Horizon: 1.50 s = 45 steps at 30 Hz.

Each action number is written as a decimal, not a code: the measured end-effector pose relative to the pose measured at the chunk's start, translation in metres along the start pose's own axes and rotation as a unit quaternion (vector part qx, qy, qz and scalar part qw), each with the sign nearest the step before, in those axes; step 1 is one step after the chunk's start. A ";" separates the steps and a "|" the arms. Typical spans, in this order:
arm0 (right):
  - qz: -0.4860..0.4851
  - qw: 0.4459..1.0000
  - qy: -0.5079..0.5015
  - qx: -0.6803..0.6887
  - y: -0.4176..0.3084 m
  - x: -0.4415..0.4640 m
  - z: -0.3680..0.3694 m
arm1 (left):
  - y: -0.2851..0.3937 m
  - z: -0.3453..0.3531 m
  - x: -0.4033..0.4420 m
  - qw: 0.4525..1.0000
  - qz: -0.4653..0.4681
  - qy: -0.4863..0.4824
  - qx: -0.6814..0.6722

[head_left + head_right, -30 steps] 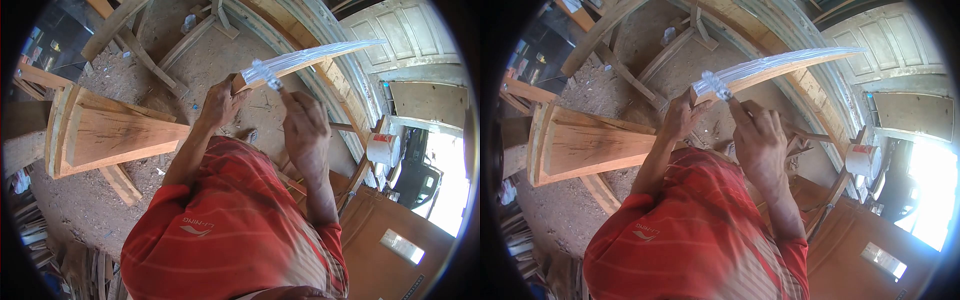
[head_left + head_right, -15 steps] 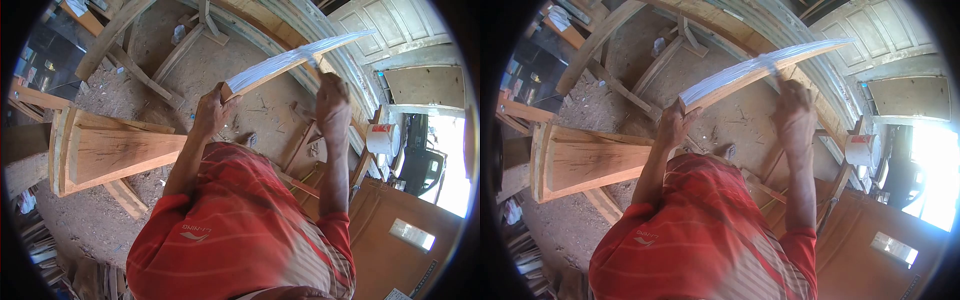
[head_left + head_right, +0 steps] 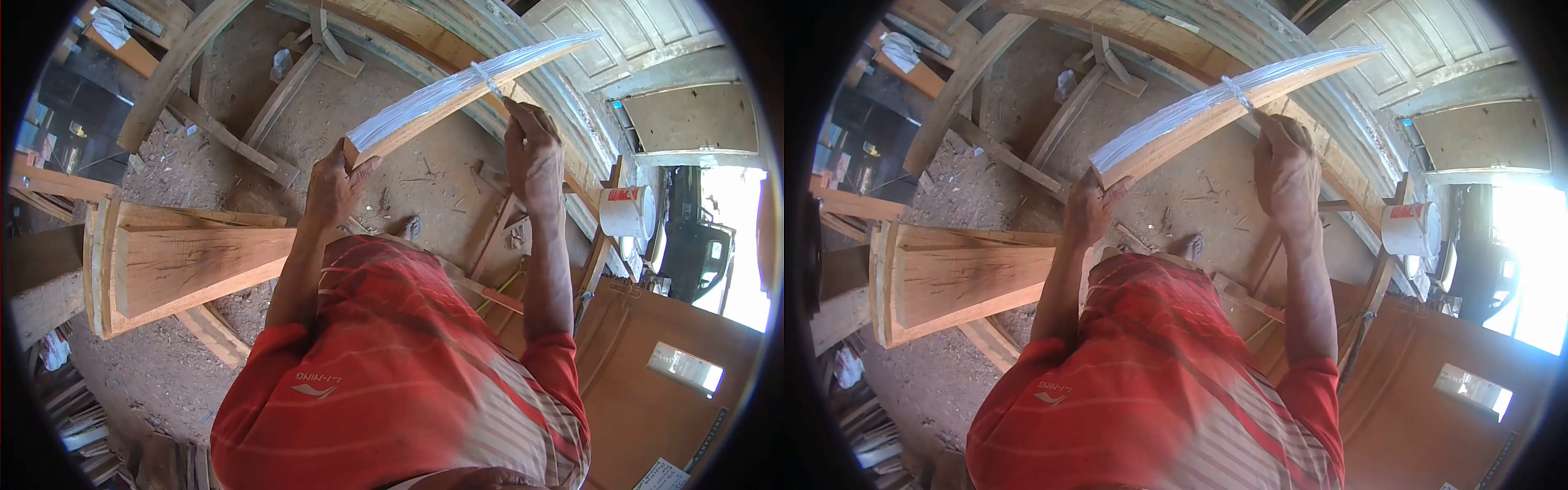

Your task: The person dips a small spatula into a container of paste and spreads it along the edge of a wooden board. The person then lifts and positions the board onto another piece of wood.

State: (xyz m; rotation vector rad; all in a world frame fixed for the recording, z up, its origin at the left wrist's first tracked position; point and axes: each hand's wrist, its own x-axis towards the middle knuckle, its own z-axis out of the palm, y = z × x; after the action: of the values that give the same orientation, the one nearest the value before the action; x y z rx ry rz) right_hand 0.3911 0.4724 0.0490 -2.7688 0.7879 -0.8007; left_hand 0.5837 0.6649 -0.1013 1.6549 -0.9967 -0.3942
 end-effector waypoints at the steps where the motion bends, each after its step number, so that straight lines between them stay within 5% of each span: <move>1: -0.001 1.000 -0.021 -0.001 0.003 -0.004 0.004 | -0.003 0.000 -0.001 1.000 -0.003 -0.003 0.012; 6: -0.162 0.970 -0.099 0.151 -0.079 -0.024 0.000 | -0.011 0.002 -0.003 0.998 0.035 -0.011 0.056; 9: -0.218 0.968 -0.069 0.105 -0.088 -0.020 -0.008 | -0.021 0.001 -0.006 0.993 0.061 -0.024 0.093; 13: -0.065 0.997 -0.034 0.011 -0.042 -0.011 0.002 | -0.010 0.002 -0.002 0.999 -0.018 0.001 0.040; 21: -0.194 0.962 -0.099 0.165 -0.101 -0.033 -0.001 | -0.010 0.003 -0.004 0.999 -0.016 -0.010 0.029; 23: -0.197 0.974 -0.055 0.093 -0.079 -0.023 -0.002 | -0.019 0.002 -0.007 0.992 0.032 0.011 0.118; 25: -0.190 0.980 -0.015 0.060 -0.044 -0.008 -0.006 | 0.003 -0.002 0.002 0.999 0.007 -0.014 0.032; 31: 0.073 0.996 0.040 -0.014 0.092 0.028 -0.007 | 0.009 -0.001 0.000 0.998 0.005 -0.003 0.055; 33: 0.081 0.996 0.019 -0.019 0.099 0.034 -0.004 | 0.012 -0.002 0.001 0.997 0.000 -0.004 0.073; 41: -0.133 0.988 -0.050 0.069 -0.004 0.009 -0.004 | 0.013 -0.002 0.003 0.999 -0.012 -0.007 0.037; 45: -0.027 0.999 0.042 0.018 0.031 0.037 -0.011 | 0.013 -0.003 0.003 0.998 -0.005 -0.008 0.057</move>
State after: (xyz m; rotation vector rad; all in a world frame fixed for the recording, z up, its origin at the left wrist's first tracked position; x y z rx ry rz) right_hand 0.3979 0.4265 0.0658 -2.7517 0.7075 -0.9362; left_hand 0.5829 0.6641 -0.0879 1.7617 -1.0394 -0.3634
